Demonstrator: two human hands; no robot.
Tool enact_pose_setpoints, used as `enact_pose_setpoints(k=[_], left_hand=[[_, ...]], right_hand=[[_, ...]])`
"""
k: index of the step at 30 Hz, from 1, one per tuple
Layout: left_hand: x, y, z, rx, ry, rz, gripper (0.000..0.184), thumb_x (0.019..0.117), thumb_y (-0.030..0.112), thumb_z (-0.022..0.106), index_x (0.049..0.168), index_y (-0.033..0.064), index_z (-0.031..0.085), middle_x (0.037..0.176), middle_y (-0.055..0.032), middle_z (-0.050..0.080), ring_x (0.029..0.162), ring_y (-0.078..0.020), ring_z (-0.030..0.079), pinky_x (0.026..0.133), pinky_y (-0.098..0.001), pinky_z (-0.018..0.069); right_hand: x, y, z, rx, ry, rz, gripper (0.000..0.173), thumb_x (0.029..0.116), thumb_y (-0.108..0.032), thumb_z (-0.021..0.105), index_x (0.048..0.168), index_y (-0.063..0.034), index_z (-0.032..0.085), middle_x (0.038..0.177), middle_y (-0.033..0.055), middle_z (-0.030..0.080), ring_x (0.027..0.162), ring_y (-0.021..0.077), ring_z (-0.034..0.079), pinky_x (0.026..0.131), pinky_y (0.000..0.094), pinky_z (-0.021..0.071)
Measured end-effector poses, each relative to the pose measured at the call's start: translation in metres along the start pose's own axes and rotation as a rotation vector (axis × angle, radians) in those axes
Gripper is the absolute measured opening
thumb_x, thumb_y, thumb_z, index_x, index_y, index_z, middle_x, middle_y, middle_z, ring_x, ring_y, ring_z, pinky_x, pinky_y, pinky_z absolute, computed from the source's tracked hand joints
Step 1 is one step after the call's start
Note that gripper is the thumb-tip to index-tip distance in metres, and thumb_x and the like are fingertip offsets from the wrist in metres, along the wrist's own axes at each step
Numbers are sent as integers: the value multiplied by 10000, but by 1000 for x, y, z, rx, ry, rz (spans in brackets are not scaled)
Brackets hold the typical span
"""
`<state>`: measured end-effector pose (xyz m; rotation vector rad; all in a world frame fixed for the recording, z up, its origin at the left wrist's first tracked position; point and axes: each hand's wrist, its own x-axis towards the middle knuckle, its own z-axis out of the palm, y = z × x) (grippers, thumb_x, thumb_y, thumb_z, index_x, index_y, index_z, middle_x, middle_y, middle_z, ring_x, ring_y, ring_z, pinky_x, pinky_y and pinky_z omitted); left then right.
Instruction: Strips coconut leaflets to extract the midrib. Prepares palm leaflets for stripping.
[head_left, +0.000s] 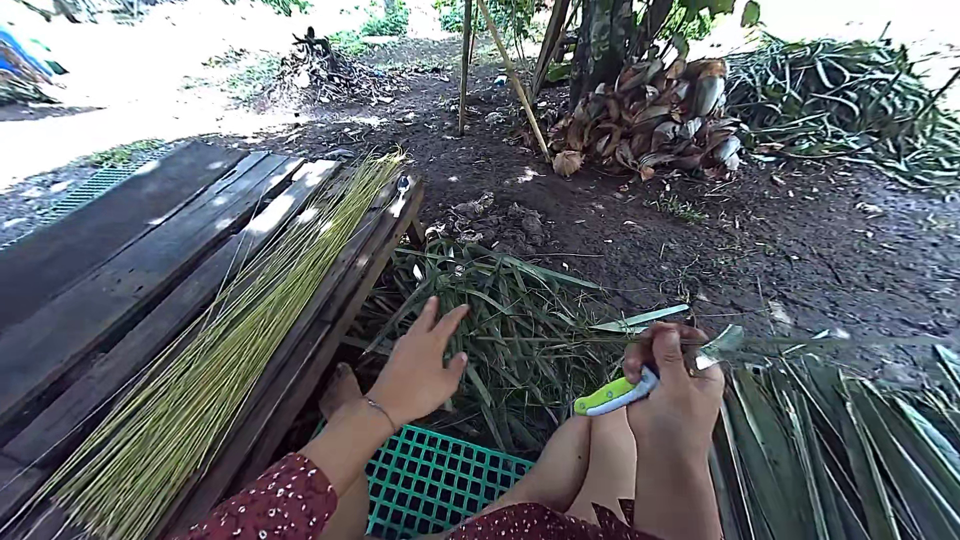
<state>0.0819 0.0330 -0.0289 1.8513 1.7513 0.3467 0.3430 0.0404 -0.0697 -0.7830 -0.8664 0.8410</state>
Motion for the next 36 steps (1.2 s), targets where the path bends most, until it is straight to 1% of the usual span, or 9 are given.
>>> enact_pose_setpoints(k=[3, 5, 7, 11, 16, 19, 21, 26, 36], left_hand=[[-9, 18, -1, -37, 3, 316, 589, 992, 200, 622, 1554, 185, 444, 1632, -97, 359, 1363, -274, 523, 1074, -480, 477], [-13, 24, -1, 15, 19, 440, 376, 1042, 249, 566, 1374, 82, 626, 1330, -132, 651, 1117, -278, 673, 950, -477, 542], [-16, 27, 0, 64, 48, 502, 295, 1064, 201, 511, 1146, 15, 725, 1087, -157, 735, 972, -303, 719, 865, -483, 561], [-16, 25, 6, 9, 244, 566, 251, 1028, 160, 534, 982, 21, 738, 883, -112, 717, 756, -198, 678, 703, -340, 559], [-22, 32, 7, -75, 272, 546, 241, 1020, 164, 527, 932, 36, 711, 763, -50, 644, 650, -72, 560, 617, -191, 460], [-28, 36, 6, -159, 245, 491, 250, 1026, 168, 516, 976, 44, 727, 896, -33, 712, 729, 10, 588, 679, -124, 461], [-31, 38, 4, -195, 244, 462, 251, 1024, 167, 516, 982, 49, 733, 889, -10, 709, 730, 50, 576, 675, -95, 446], [-35, 36, 4, -148, 281, 489, 252, 1018, 178, 521, 888, 54, 698, 666, 33, 551, 583, 40, 460, 554, -96, 371], [-44, 3, -13, 165, 492, 614, 280, 1016, 210, 479, 898, 91, 704, 700, -10, 615, 579, -76, 541, 537, -201, 451]], right_hand=[[-7, 3, 9, 9, -67, 34, 184, 1057, -29, 403, 1008, -89, 570, 759, -66, 667, 532, -6, 578, 497, 128, 506], [-9, 5, 16, 36, -74, 51, 195, 1048, -11, 407, 993, -91, 575, 752, -62, 669, 527, -7, 575, 496, 127, 503], [-10, 5, 20, 57, -95, 86, 194, 1067, -53, 395, 1015, -89, 579, 759, -66, 663, 533, -9, 572, 498, 131, 504], [-15, 1, 19, 67, -416, 268, 636, 1060, -569, 334, 1374, -27, 443, 899, -87, 707, 657, 18, 634, 582, 176, 530], [-36, -3, 34, 226, -732, 520, 500, 1085, -334, 403, 1481, -29, 398, 729, -120, 595, 624, -9, 559, 621, 167, 502], [-44, -2, 40, 341, -781, 580, 258, 1082, -267, 463, 1279, -134, 563, 666, -155, 522, 539, -60, 475, 520, 108, 421], [-48, -2, 42, 369, -752, 589, 229, 1066, -267, 511, 1224, -126, 597, 644, -162, 501, 515, -69, 449, 493, 98, 389], [-53, -5, 47, 309, -669, 517, 424, 1045, -153, 512, 1422, 42, 494, 671, -153, 520, 523, -71, 443, 482, 99, 378], [12, 2, 6, 207, -256, 453, 405, 1104, -162, 246, 1384, -86, 529, 546, -108, 503, 418, -21, 443, 438, 134, 424]])
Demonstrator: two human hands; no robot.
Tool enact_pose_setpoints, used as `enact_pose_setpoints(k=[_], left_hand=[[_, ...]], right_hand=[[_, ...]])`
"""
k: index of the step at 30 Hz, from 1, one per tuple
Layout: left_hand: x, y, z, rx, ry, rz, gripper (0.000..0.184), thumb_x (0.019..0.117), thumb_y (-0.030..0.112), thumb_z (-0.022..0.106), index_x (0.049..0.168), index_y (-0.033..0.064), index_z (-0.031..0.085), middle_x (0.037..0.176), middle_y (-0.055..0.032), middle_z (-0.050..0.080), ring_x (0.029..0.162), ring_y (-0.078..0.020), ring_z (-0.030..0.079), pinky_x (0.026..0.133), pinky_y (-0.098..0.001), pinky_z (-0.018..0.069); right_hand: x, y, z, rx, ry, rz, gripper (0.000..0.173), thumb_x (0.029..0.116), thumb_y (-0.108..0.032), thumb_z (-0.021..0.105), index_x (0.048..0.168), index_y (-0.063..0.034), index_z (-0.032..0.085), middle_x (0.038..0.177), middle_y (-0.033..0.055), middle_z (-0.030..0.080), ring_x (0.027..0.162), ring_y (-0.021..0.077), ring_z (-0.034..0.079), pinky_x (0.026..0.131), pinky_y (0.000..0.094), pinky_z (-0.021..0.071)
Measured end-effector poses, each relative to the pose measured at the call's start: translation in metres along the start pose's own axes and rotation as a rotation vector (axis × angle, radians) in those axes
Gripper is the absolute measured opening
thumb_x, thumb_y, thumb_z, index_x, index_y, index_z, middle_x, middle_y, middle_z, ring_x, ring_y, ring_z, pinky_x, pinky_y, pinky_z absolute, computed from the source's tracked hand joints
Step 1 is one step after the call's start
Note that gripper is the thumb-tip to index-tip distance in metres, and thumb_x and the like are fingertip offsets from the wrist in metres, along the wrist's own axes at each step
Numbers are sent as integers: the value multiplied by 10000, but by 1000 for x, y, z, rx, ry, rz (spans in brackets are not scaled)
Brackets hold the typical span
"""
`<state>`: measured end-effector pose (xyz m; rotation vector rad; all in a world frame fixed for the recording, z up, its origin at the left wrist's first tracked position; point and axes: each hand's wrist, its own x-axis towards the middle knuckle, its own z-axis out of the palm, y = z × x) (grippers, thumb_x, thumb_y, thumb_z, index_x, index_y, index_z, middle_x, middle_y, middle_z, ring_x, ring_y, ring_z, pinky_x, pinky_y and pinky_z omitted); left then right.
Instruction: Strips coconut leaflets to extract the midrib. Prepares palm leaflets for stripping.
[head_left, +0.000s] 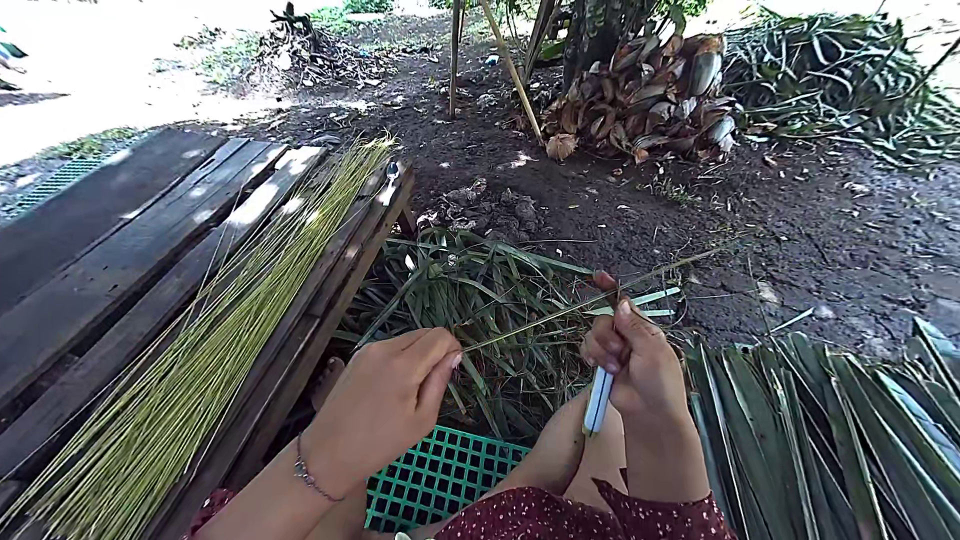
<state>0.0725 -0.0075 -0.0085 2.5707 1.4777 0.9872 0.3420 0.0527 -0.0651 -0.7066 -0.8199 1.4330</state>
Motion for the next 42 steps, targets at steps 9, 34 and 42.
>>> enact_pose_setpoints(k=[9, 34, 42], left_hand=[[-9, -19, -4, -16, -41, 17, 330, 1036, 266, 457, 904, 84, 699, 710, -24, 631, 613, -63, 560, 580, -184, 456], [13, 28, -24, -125, -310, -227, 225, 984, 288, 551, 862, 154, 685, 630, 67, 550, 534, -31, 513, 494, -221, 427], [-58, -58, -100, -241, -463, -484, 259, 988, 316, 598, 926, 89, 708, 710, 88, 604, 585, 51, 526, 534, -169, 453]], right_hand=[[-19, 8, 19, 27, -302, 212, 397, 1071, -176, 346, 1419, -47, 486, 573, -155, 453, 453, -52, 405, 457, 123, 369], [-50, 35, 50, 23, -368, 17, 406, 1063, -173, 476, 1428, -4, 524, 650, -182, 513, 519, -83, 421, 481, 104, 363], [42, 2, -32, -92, 253, -61, 386, 1122, -177, 265, 1383, -96, 538, 523, -103, 407, 408, 7, 401, 436, 169, 412]])
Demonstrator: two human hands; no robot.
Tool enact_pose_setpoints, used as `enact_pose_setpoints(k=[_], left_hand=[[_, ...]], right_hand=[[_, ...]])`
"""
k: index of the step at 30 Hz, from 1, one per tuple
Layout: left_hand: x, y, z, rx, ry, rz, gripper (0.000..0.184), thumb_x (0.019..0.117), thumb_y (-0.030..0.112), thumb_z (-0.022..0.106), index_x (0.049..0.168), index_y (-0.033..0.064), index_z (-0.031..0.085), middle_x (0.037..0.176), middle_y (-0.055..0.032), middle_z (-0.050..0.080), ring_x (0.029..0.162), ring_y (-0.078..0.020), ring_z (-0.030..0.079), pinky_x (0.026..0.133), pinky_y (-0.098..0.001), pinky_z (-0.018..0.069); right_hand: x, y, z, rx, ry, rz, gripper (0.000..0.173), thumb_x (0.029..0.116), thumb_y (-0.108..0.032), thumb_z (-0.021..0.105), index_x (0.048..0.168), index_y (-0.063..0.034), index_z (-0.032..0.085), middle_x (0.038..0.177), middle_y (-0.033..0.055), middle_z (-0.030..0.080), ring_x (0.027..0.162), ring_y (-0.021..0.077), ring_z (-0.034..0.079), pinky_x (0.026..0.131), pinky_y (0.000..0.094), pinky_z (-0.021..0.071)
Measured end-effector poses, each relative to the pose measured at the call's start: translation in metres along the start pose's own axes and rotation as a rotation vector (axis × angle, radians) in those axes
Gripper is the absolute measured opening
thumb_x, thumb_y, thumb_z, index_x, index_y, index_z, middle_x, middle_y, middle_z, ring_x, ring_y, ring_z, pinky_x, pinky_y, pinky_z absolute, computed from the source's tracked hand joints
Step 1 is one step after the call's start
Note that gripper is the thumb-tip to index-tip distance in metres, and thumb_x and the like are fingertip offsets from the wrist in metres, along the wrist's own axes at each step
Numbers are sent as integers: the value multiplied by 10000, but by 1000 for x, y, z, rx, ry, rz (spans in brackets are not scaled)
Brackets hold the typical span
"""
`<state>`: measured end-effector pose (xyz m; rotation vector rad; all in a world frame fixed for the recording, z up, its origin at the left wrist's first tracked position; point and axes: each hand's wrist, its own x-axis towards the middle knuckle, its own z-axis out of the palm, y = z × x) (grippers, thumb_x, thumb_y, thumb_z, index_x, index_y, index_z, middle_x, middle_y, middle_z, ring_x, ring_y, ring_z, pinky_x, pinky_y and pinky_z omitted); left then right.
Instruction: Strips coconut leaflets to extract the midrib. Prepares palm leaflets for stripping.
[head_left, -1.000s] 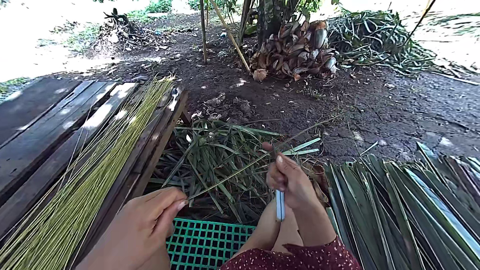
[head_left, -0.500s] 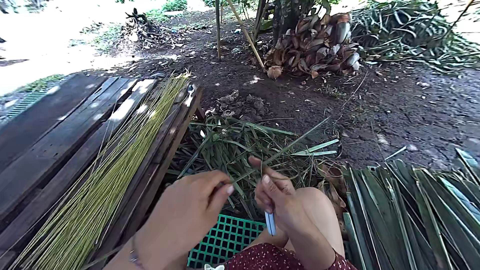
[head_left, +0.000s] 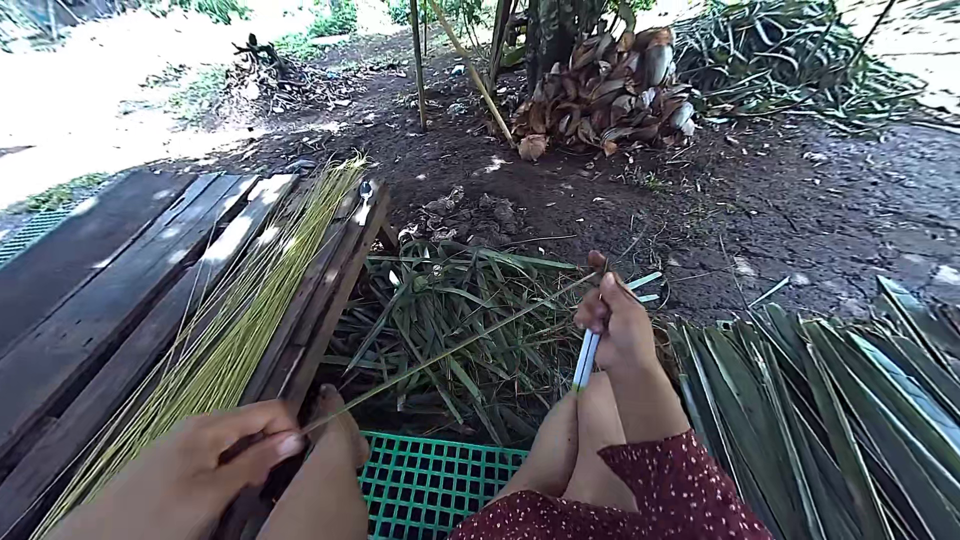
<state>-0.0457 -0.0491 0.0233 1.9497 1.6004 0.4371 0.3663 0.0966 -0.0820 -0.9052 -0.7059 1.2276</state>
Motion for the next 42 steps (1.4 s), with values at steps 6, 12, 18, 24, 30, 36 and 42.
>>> enact_pose_setpoints(k=[6, 12, 18, 24, 30, 36, 42], left_hand=[[-57, -89, -62, 120, 320, -365, 321, 1057, 196, 510, 1089, -105, 618, 852, -122, 612, 680, -111, 556, 668, -320, 494], [10, -12, 8, 277, 547, -79, 382, 1003, 344, 578, 1086, 4, 731, 897, -150, 726, 677, -201, 649, 629, -435, 538], [72, 69, 74, 204, 330, 191, 206, 966, 239, 646, 1000, 74, 765, 883, -76, 721, 771, -200, 691, 711, -416, 575], [63, 57, 77, 143, 315, 204, 275, 1017, 259, 541, 1040, 94, 761, 925, -35, 732, 792, -97, 673, 735, -275, 555], [58, 38, 71, 190, 335, 148, 286, 1024, 241, 499, 1073, 101, 743, 886, -24, 722, 767, -102, 673, 724, -274, 556], [55, 67, 71, 3, 198, 27, 262, 1062, 188, 453, 1101, 97, 695, 838, 70, 685, 703, 31, 587, 661, -158, 475], [57, 90, 77, -184, 157, -28, 165, 1055, 192, 490, 1072, 111, 633, 748, 117, 622, 606, 67, 542, 568, -109, 441]], right_hand=[[71, 4, -49, 231, 391, 65, 318, 1132, -352, 271, 1133, -203, 552, 547, -106, 359, 407, 18, 367, 438, 179, 387], [-17, 32, 40, 116, -396, 508, 432, 1122, -223, 187, 1422, -70, 459, 595, -75, 448, 466, 23, 448, 484, 183, 440], [-92, 38, 98, 286, -749, 364, 415, 1052, -140, 313, 1418, -12, 462, 663, -100, 539, 534, 0, 508, 530, 160, 456], [-47, 10, 42, 320, -176, 24, 486, 1115, -241, 166, 987, -168, 629, 576, -120, 571, 505, -2, 558, 544, 178, 511], [-3, -21, -19, 501, 53, -257, 614, 1114, -350, 48, 989, -150, 616, 533, -97, 533, 447, 43, 523, 506, 227, 513], [-48, 3, 23, 207, -284, -101, 383, 1083, -270, 260, 1286, -189, 574, 597, -155, 568, 496, -13, 527, 548, 190, 507], [-105, 36, 75, 111, -849, 185, 520, 1060, -179, 432, 1520, 47, 343, 690, -170, 506, 558, -67, 452, 513, 111, 395]])
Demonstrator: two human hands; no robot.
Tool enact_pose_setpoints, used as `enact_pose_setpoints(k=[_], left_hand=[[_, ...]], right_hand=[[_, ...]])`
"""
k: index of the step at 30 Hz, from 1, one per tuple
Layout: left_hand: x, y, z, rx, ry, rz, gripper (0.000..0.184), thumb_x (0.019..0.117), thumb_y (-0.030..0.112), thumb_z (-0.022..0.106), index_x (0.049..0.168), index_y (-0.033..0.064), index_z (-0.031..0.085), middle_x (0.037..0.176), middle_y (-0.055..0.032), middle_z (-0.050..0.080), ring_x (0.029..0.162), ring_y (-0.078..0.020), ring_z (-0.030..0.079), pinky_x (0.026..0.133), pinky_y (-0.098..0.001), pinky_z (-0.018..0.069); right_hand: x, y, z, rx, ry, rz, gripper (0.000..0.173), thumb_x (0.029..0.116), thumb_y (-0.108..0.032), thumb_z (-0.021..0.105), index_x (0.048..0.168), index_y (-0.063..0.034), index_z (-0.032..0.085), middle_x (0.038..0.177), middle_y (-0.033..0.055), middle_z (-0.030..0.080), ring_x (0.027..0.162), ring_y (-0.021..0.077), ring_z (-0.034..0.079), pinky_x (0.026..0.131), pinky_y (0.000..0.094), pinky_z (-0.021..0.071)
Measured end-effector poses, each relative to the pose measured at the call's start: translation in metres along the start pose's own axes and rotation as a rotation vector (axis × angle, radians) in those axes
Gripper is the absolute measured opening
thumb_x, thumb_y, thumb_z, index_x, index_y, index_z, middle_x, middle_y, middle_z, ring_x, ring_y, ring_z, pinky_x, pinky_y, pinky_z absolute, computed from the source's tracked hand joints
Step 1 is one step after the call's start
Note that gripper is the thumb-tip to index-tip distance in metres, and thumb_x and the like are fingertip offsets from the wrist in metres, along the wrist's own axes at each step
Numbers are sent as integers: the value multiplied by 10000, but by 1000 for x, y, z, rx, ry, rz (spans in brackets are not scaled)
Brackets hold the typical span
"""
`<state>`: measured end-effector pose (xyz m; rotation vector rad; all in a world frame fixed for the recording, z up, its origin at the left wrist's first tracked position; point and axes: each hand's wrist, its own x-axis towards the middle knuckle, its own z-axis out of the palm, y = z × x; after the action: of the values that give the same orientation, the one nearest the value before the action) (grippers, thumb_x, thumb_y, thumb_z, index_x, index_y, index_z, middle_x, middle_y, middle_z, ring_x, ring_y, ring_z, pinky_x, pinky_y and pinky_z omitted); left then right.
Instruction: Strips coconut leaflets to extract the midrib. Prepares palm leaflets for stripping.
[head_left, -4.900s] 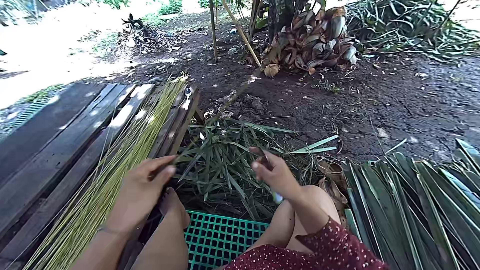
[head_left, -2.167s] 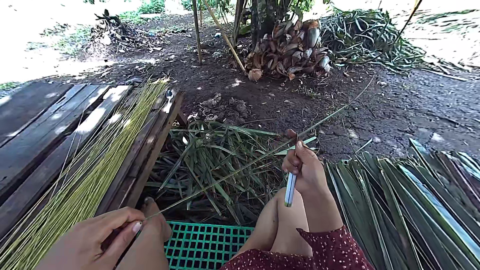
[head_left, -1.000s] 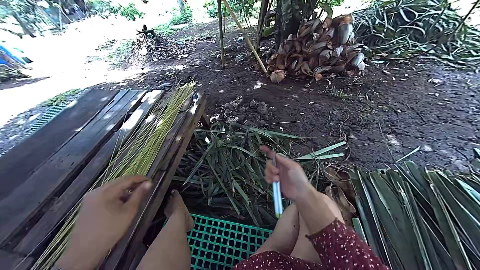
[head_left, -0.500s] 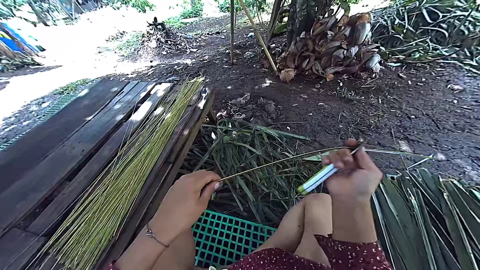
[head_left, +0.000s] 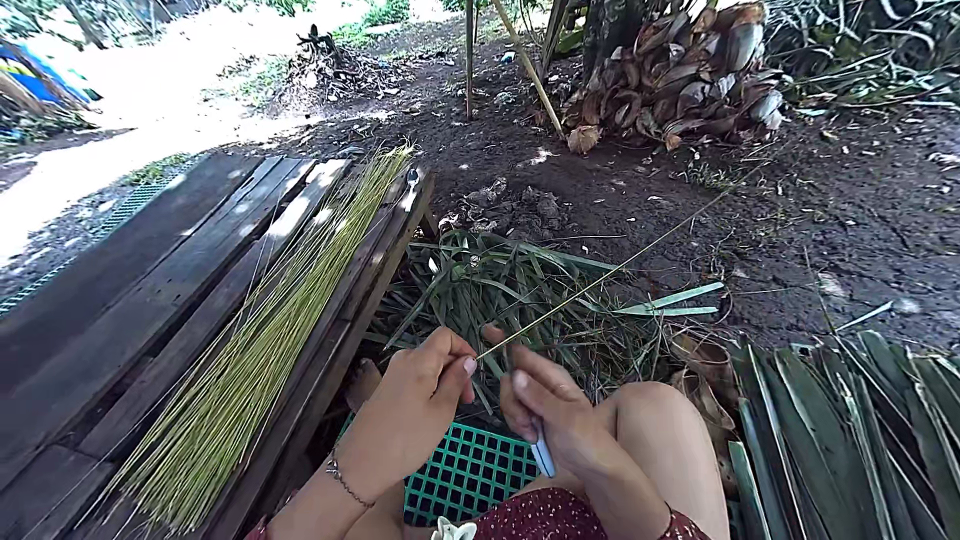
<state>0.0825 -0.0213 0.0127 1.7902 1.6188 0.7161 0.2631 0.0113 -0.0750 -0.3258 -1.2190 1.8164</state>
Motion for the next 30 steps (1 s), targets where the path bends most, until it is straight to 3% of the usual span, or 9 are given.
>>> enact_pose_setpoints(k=[3, 6, 9, 12, 16, 19, 23, 26, 30], left_hand=[[-1, 2, 5, -52, 23, 48, 175, 1047, 181, 486, 1076, 102, 640, 748, 113, 630, 607, 83, 570, 574, -85, 474], [-1, 4, 7, -73, 32, 64, 163, 1038, 169, 489, 1054, 102, 637, 714, 126, 598, 583, 95, 538, 556, -74, 449], [-1, 6, 7, -100, -2, 45, 145, 1038, 171, 491, 1016, 117, 623, 696, 131, 557, 574, 93, 511, 544, -73, 426], [-4, 8, 3, -125, -26, 10, 150, 1043, 180, 495, 1002, 131, 630, 675, 138, 537, 561, 88, 494, 529, -78, 406], [-6, 4, 0, -96, -23, 0, 154, 1038, 195, 500, 998, 144, 639, 668, 140, 537, 553, 89, 489, 521, -80, 399], [-5, 2, 2, -14, 15, 17, 157, 1027, 205, 500, 1005, 135, 639, 665, 126, 538, 542, 80, 491, 519, -89, 411], [-4, -1, 5, 50, 56, 78, 165, 1007, 218, 498, 998, 134, 640, 659, 128, 547, 539, 84, 496, 511, -90, 410], [-11, -15, -5, 79, 101, 138, 186, 1001, 228, 508, 989, 113, 653, 647, 114, 545, 526, 74, 471, 491, -108, 388], [-30, -37, -36, 130, 72, 128, 196, 998, 149, 509, 1015, 18, 653, 674, 47, 582, 559, 42, 504, 530, -140, 421]], right_hand=[[3, 6, 10, -12, -81, -3, 311, 1072, -197, 448, 1327, -35, 524, 714, -170, 488, 583, -80, 444, 529, 96, 383], [2, 8, 12, -86, -32, -76, 278, 1067, -216, 482, 1250, -44, 599, 703, -175, 478, 582, -95, 429, 525, 86, 368], [2, 9, 9, -184, 51, -185, 342, 1063, -203, 498, 1314, 1, 611, 753, -167, 540, 591, -105, 423, 529, 85, 374], [5, -1, -9, -199, 244, -233, 366, 1060, -176, 465, 1359, 2, 578, 669, -191, 511, 549, -89, 432, 507, 110, 379], [12, -20, -46, -110, 488, -259, 408, 1086, -140, 314, 1422, -52, 528, 598, -127, 529, 476, -28, 464, 483, 139, 421], [8, -23, -43, -50, 382, -192, 396, 1081, -196, 358, 1423, -77, 519, 594, -147, 523, 475, -40, 453, 480, 138, 409], [1, -8, -12, 20, 69, -64, 447, 1071, -235, 460, 1442, 13, 491, 653, -191, 495, 531, -85, 419, 495, 106, 359], [9, -13, -32, 13, 247, -157, 379, 1068, -225, 431, 1380, -51, 559, 616, -170, 516, 499, -64, 439, 492, 126, 386], [26, -46, -99, -49, 612, -299, 394, 1104, -200, 272, 1374, -125, 550, 540, -128, 498, 437, -11, 467, 474, 165, 452]])
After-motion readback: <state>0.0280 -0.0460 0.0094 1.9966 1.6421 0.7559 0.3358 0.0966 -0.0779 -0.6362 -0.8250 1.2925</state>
